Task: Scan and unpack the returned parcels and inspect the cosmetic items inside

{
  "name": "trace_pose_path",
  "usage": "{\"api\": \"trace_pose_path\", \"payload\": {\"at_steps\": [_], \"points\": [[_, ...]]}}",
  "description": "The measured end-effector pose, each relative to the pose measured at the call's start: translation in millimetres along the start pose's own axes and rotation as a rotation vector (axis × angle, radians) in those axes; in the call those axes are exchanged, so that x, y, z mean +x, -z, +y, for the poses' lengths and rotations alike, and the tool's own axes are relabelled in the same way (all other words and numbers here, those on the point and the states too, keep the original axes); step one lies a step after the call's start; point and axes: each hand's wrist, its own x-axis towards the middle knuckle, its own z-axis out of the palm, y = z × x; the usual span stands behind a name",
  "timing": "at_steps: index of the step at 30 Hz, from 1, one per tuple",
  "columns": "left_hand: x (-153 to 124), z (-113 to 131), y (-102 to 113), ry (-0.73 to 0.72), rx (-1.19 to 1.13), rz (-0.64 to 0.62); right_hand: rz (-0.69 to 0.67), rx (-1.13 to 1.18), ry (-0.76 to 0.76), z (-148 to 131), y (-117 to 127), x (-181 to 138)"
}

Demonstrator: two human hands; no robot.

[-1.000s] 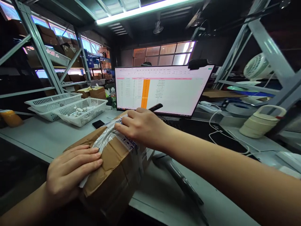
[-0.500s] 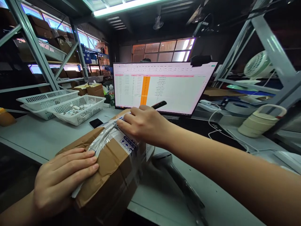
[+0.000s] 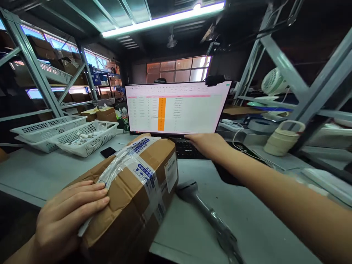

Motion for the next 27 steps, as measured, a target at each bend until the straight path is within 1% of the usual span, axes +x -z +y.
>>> {"api": "trace_pose_path", "payload": {"at_steps": [2, 4, 6, 8, 9, 10, 11, 12, 14, 16, 18, 20, 22, 24, 27], "points": [[-1, -5, -4, 0.007, -0.013, 0.010, -0.057, 0.061, -0.073, 7, -26, -43], [-2, -8, -7, 0.022, -0.041, -0.007, -0.129, 0.102, -0.148, 13, -55, -87], [-2, -10, -6, 0.048, -0.067, -0.017, -0.179, 0.213, -0.218, 19, -81, -122], [-3, -11, 0, 0.091, -0.042, 0.010, -0.185, 0.286, -0.244, 22, -93, -140], [-3, -12, 4, 0.134, -0.014, 0.022, -0.170, 0.301, -0.238, 21, -91, -140], [-3, -14, 10, 0.195, 0.014, 0.013, -0.142, 0.313, -0.217, 18, -83, -136], [-3, -16, 15, 0.268, 0.027, -0.022, -0.098, 0.331, -0.185, 11, -69, -127], [-2, -19, 21, 0.342, 0.010, -0.087, -0.044, 0.362, -0.141, 0, -49, -115], [-2, -28, 29, 0.454, -0.107, -0.251, 0.130, 0.457, -0.002, -31, -2, -87], [-2, -37, 34, 0.490, -0.231, -0.356, 0.298, 0.547, 0.221, -69, 45, -60], [-1, -44, 38, 0.482, -0.283, -0.400, 0.381, 0.592, 0.457, -109, 77, -36], [1, -47, 43, 0.449, -0.268, -0.444, 0.412, 0.608, 0.591, -141, 90, -16], [5, -50, 49, 0.396, -0.254, -0.507, 0.424, 0.635, 0.623, -162, 88, -1], [8, -53, 56, 0.357, -0.268, -0.551, 0.430, 0.687, 0.607, -171, 80, 9], [11, -61, 58, 0.319, -0.317, -0.565, 0.454, 0.757, 0.595, -170, 71, 15]]}}
